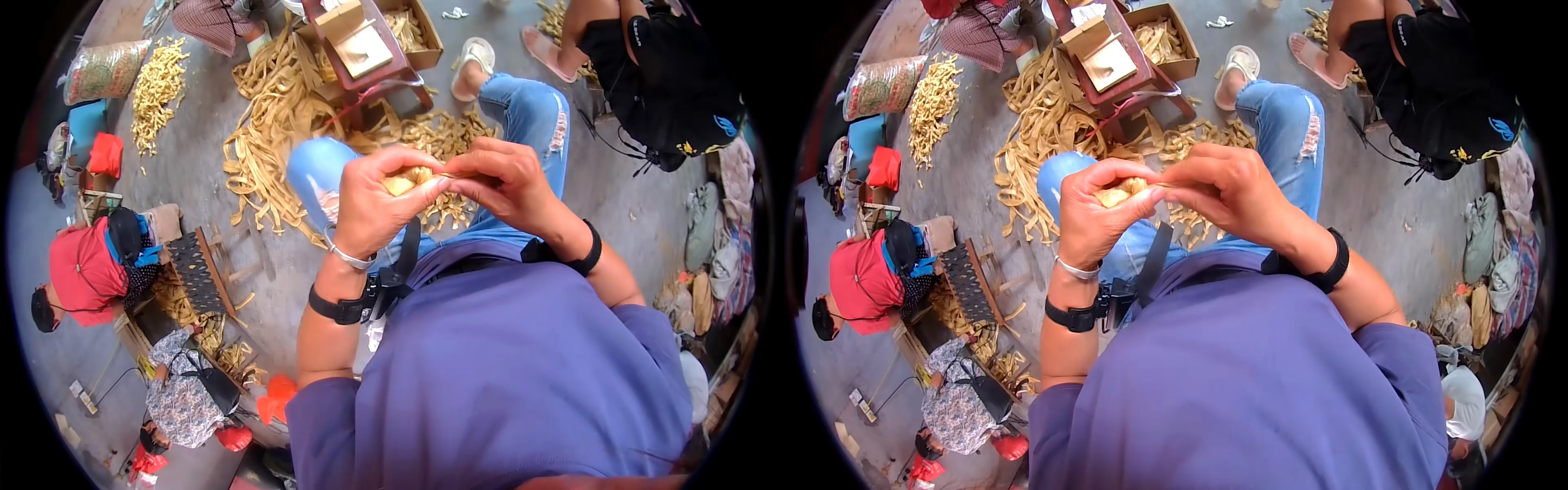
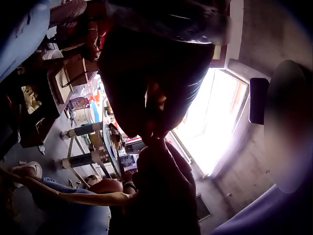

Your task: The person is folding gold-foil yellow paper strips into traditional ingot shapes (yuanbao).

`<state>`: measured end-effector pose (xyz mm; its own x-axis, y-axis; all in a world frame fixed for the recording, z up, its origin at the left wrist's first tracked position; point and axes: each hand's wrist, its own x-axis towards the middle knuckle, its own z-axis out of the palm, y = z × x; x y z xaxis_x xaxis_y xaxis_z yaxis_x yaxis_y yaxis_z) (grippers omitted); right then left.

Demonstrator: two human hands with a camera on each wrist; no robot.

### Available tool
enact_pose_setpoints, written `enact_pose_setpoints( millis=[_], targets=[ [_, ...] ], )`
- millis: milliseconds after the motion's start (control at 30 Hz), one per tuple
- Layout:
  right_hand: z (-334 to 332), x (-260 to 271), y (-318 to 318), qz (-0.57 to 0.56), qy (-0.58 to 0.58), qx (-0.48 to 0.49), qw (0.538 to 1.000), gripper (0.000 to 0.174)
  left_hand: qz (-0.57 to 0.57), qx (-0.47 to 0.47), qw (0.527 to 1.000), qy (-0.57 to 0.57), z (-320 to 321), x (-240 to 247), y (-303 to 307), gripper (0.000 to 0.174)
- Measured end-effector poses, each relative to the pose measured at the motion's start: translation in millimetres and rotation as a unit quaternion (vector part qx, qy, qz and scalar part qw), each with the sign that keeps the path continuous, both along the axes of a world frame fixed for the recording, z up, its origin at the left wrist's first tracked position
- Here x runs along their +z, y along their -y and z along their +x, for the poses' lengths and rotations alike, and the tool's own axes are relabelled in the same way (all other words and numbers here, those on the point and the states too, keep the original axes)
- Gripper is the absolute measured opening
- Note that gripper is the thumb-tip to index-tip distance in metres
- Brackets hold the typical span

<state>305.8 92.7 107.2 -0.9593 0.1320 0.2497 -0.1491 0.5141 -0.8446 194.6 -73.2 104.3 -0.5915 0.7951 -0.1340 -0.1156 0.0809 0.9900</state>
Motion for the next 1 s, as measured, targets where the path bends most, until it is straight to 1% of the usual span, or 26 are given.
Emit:
enact_pose_setpoints(
  millis=[33, 133, 233, 267, 300, 333, 367, 400, 467, 500, 600, 633, 733, 767, 800, 867, 933, 1000],
  targets=[
    [-2.4, -1.0, -1.2, 0.007, -0.026, -0.006, 1.0, 0.011, -0.01, 0.01, 1.0, 0.003, -1.1, 7.5, 0.4, 0.018],
    [-3.3, 9.7, -12.4, 0.011, -0.004, -0.018, 1.0, 0.011, 0.005, -0.016, 0.998, -0.054, -8.8, 9.4, 4.5, 0.022],
    [-10.7, 11.6, -15.1, 0.039, -0.022, -0.029, 0.999, 0.008, 0.09, -0.016, 0.996, -0.006, -15.7, -0.7, 2.7, 0.024],
    [-14.8, 11.3, -16.5, 0.048, -0.028, -0.034, 0.998, 0.008, 0.07, 0.003, 0.997, 0.033, -20.5, 1.0, 4.4, 0.023],
    [-18.1, 9.1, -15.7, 0.0, -0.035, -0.057, 0.998, 0.008, 0.049, 0.024, 0.996, 0.073, -24.5, 3.4, 8.8, 0.022],
    [-21.8, 10.0, -17.0, 0.004, -0.038, -0.058, 0.998, 0.009, 0.027, 0.044, 0.992, 0.112, -26.6, 6.1, 11.9, 0.021],
    [-24.2, 11.0, -17.4, 0.006, -0.04, -0.06, 0.997, 0.009, -0.004, 0.058, 0.991, 0.12, -25.5, 14.6, 9.6, 0.012],
    [-25.6, 11.8, -17.3, 0.007, -0.041, -0.062, 0.997, 0.01, 0.008, 0.065, 0.99, 0.121, -24.6, 12.9, 8.6, 0.011],
    [-29.4, 13.4, -19.1, 0.035, -0.056, -0.034, 0.997, 0.011, 0.031, 0.08, 0.988, 0.125, -23.5, 7.8, 8.6, 0.008],
    [-30.3, 12.8, -20.3, 0.048, -0.06, -0.02, 0.997, 0.012, 0.032, 0.089, 0.991, 0.09, -23.9, 7.0, 10.5, 0.006],
    [-30.3, 7.1, -20.2, 0.043, -0.062, -0.021, 0.997, 0.014, 0.014, 0.066, 0.993, 0.095, -29.6, -6.2, 20.7, 0.006],
    [-31.0, 4.9, -20.9, 0.054, -0.068, -0.018, 0.996, 0.015, 0.011, 0.044, 0.993, 0.11, -34.6, -12.1, 22.1, 0.011],
    [-40.3, 2.2, -23.6, 0.092, -0.103, 0.003, 0.99, 0.016, 0.068, 0.085, 0.98, 0.165, -44.3, 8.1, 0.6, 0.021],
    [-45.3, 4.1, -21.9, 0.107, -0.123, 0.016, 0.987, 0.016, 0.075, -0.004, 0.982, 0.175, -47.5, 10.1, -2.7, 0.033],
    [-50.4, 5.2, -22.2, 0.121, -0.14, 0.029, 0.982, 0.016, 0.057, -0.031, 0.981, 0.182, -47.1, 12.7, -10.0, 0.026],
    [-58.5, 3.5, -26.5, 0.143, -0.149, 0.039, 0.978, 0.015, -0.005, -0.01, 0.975, 0.22, -50.8, 22.9, -19.7, 0.016],
    [-66.3, 3.9, -32.7, 0.157, -0.138, 0.047, 0.977, 0.014, -0.005, 0.002, 0.982, 0.188, -55.6, 20.0, -20.2, 0.012],
    [-74.5, 0.8, -41.6, 0.149, -0.118, 0.056, 0.98, 0.013, -0.006, 0.009, 0.985, 0.172, -62.4, 13.4, -21.8, 0.01]
  ],
)
